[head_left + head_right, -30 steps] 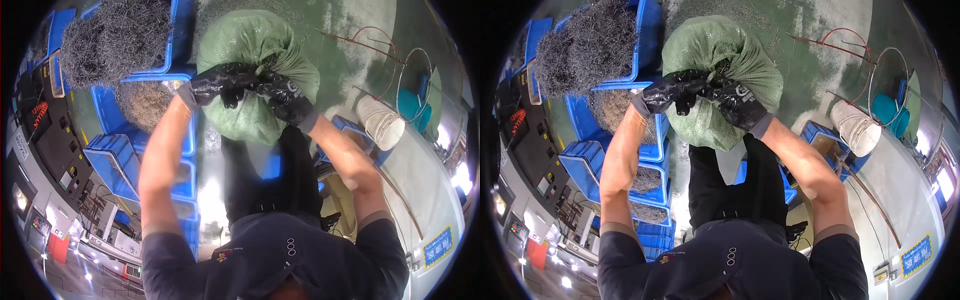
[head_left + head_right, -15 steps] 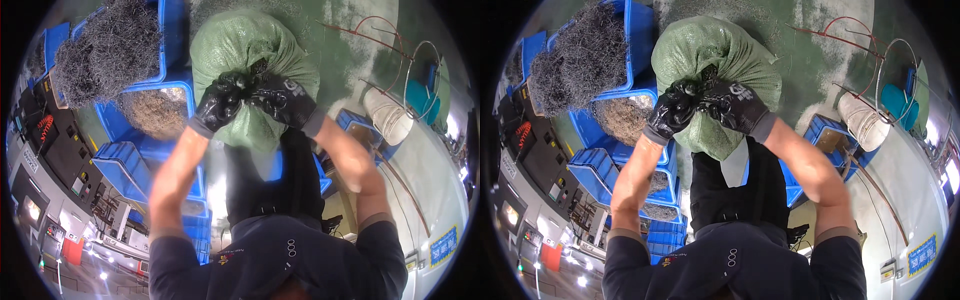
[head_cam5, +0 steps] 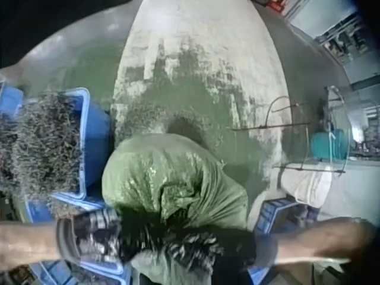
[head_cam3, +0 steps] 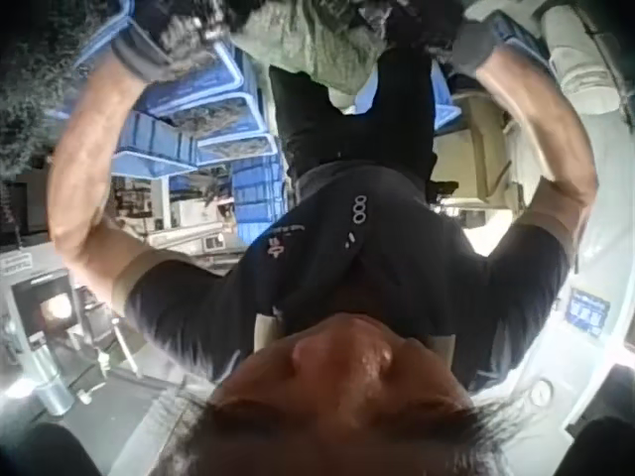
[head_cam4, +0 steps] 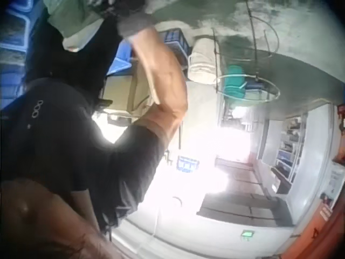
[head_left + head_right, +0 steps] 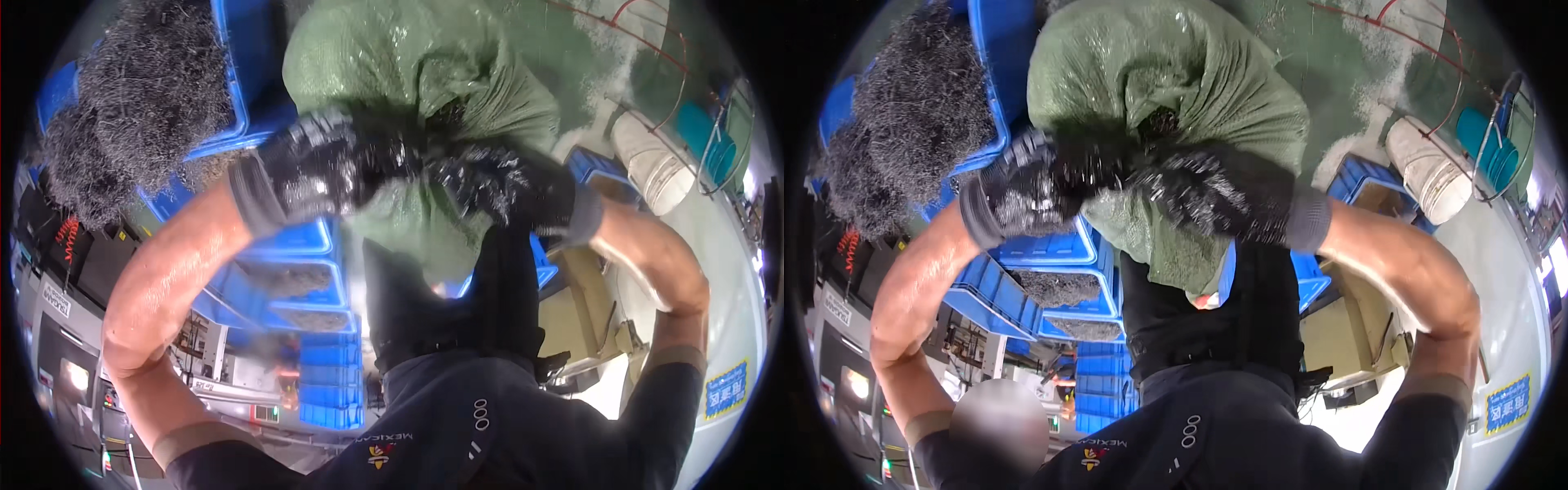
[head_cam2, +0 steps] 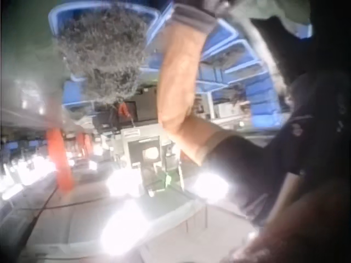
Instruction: Transferring metal shavings from blue bins into a large green sack using a plastic container as a scoop, then sealing the sack.
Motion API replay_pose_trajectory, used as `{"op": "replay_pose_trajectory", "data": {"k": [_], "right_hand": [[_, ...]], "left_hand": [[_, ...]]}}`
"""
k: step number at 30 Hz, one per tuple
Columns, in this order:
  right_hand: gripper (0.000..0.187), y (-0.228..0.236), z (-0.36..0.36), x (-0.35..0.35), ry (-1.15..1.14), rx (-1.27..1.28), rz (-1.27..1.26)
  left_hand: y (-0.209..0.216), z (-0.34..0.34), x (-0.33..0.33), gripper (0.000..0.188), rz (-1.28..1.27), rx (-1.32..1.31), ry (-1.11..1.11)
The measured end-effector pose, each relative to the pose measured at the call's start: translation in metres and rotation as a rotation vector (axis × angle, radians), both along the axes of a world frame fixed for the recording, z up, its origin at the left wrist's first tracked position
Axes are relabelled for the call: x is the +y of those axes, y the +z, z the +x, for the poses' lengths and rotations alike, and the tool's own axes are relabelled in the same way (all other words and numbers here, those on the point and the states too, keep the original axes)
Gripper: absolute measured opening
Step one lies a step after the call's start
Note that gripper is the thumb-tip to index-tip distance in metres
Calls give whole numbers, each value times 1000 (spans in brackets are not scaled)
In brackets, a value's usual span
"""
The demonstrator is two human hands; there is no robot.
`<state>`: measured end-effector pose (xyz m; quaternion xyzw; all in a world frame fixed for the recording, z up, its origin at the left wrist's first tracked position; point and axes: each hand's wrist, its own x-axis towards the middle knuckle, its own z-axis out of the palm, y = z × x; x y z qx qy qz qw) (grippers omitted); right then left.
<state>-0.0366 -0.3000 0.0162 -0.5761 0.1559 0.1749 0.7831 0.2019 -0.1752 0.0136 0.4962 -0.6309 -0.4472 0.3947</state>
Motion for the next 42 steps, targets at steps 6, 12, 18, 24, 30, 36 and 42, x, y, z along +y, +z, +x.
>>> {"op": "replay_pose_trajectory", "data": {"k": [6,12,18,24,30,36,42], "right_hand": [[36,6,-13,7,-28,-264,-686],[42,16,-3,9,-17,-462,-1004],[35,6,-21,21,-455,57,171],[53,-9,-13,7,-1078,835,1470],[38,-92,-48,20,-795,651,1552],[37,59,-20,13,-245,-38,-459],[65,86,-35,92,-79,-31,-1169]], "left_hand": [[-5,4,16,46,718,218,-104],[-1,5,25,34,402,72,-182],[1,6,5,31,466,24,-258],[-8,-1,4,30,372,-68,-196],[-1,-24,12,33,118,-443,-86],[35,-56,46,26,361,-306,458],[40,-130,146,17,799,657,921]]}}
